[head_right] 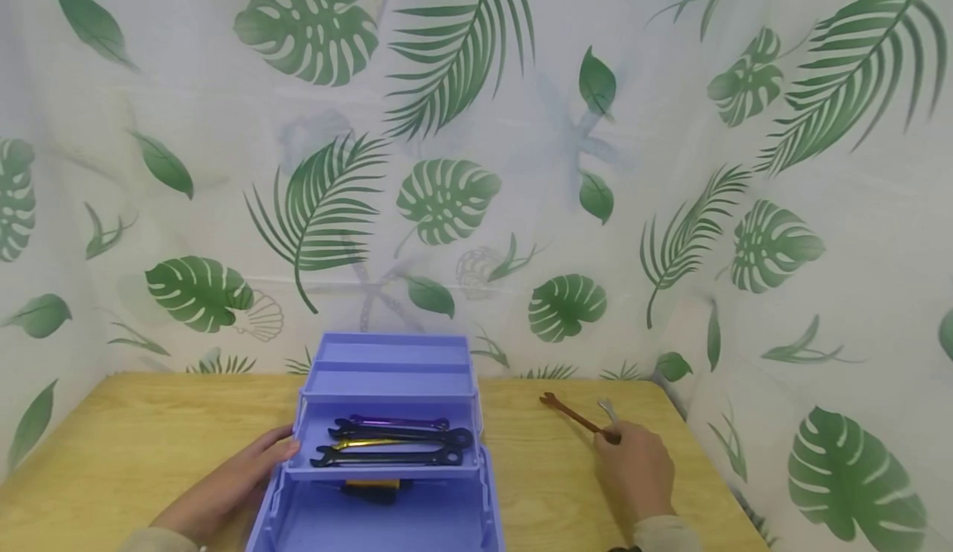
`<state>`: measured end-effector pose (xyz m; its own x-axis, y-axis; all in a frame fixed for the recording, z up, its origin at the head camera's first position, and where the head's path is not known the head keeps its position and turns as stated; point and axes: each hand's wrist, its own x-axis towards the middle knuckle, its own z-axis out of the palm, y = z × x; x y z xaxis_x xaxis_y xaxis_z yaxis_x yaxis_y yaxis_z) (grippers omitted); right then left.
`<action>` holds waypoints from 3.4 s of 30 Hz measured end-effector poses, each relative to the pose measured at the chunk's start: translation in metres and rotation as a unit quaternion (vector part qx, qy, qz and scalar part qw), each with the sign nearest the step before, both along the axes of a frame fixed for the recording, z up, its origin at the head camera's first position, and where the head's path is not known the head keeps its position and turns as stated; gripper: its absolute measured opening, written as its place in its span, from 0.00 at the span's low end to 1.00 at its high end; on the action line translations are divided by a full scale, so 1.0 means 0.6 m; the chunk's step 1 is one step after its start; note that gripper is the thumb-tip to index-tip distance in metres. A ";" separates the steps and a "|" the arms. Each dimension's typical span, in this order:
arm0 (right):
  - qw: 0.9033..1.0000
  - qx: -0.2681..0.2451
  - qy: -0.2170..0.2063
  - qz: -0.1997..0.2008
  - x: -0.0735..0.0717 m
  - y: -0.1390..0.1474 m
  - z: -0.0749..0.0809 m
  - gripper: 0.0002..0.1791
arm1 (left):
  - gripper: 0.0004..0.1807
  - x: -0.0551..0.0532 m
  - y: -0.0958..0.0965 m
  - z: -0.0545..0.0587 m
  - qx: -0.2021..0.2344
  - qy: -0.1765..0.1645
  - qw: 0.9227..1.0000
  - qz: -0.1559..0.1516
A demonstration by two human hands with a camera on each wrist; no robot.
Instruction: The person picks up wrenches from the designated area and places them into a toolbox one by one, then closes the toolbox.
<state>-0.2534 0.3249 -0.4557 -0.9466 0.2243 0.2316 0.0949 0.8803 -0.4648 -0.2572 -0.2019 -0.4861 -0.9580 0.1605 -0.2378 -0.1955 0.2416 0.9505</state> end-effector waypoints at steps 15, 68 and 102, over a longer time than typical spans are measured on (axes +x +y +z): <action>0.995 0.025 0.101 -0.003 -0.001 -0.016 0.006 0.15 | 0.44 0.001 0.000 -0.001 0.012 0.004 1.000 -0.005; 0.908 -0.028 0.362 0.210 0.024 -0.102 0.061 0.13 | 0.46 0.005 -0.005 0.002 0.023 0.002 0.999 -0.033; 0.897 0.071 0.177 0.400 0.009 -0.266 0.058 0.05 | 0.48 -0.004 0.003 -0.002 -0.001 0.014 1.000 -0.028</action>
<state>-0.2478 0.1653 -0.4211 -0.6533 -0.5484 0.5220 -0.7240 0.6541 -0.2190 -0.2597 -0.1998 -0.4873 -0.9534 0.2143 -0.2123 -0.1555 0.2537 0.9547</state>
